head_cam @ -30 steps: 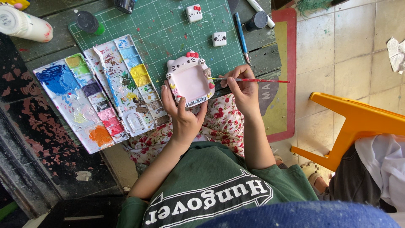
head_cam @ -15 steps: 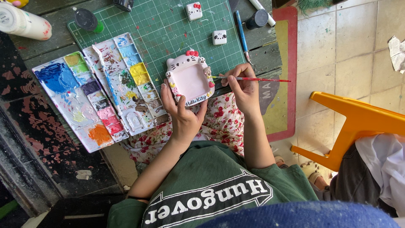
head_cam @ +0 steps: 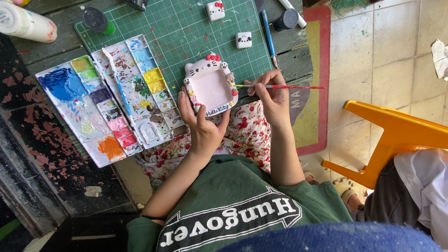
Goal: The person sits on the floor and paints a Hello Kitty-shaped ceramic dish with a paintbrush, dipping the brush into watercolor palettes and applying paint to the dish's rim and edges, rotating the dish to reach different sides.
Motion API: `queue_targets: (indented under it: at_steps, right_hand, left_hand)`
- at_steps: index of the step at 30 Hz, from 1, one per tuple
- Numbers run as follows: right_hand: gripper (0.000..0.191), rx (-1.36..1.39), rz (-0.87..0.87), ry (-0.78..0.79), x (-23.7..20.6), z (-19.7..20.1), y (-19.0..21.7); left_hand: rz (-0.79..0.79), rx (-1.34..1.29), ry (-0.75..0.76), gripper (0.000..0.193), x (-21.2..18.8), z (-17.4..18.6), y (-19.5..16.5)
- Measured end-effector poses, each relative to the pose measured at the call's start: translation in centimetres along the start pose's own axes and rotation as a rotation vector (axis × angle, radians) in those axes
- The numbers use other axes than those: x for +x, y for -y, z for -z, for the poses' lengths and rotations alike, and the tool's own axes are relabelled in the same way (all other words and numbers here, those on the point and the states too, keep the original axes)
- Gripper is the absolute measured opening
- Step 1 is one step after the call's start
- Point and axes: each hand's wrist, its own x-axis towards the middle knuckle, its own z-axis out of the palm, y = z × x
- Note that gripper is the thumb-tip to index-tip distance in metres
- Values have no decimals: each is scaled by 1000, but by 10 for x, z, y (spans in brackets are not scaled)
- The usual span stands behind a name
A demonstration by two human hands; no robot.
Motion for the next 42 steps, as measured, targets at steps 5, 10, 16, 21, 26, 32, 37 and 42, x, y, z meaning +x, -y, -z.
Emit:
queue_targets:
  at_steps: [5,10,16,21,26,32,37,42]
  right_hand:
    - [15,-60,-12,18,0,-1,-1]
    - [15,-67,-13,13,0,-2,-2]
    - [15,-54,-9,10,0,-1,-2]
    - [15,-60,-5,0,0,-2,-1]
    - [16,-57,13,3,0,-2,-2]
    - [16,-50,9,-18,-1,-1,0]
    - [16,-15,3,-24,-4,-2,0]
    - [16,-69,-5,-2,-5,-4,-2]
  left_hand:
    - [-15,43,3,92,2,1,0]
    - [-19,48,4,91,2,2,0]
    - [-11,34,1,92,0,0,1]
    - [-12,31,4,92,-1,0,1]
    - [-18,36,2,91,-1,1,1]
    - [-33,58,10,93,1,1,1]
    - [-37,57,17,94,-1,3,1]
    - [-28,73,15,96,-2,3,1]
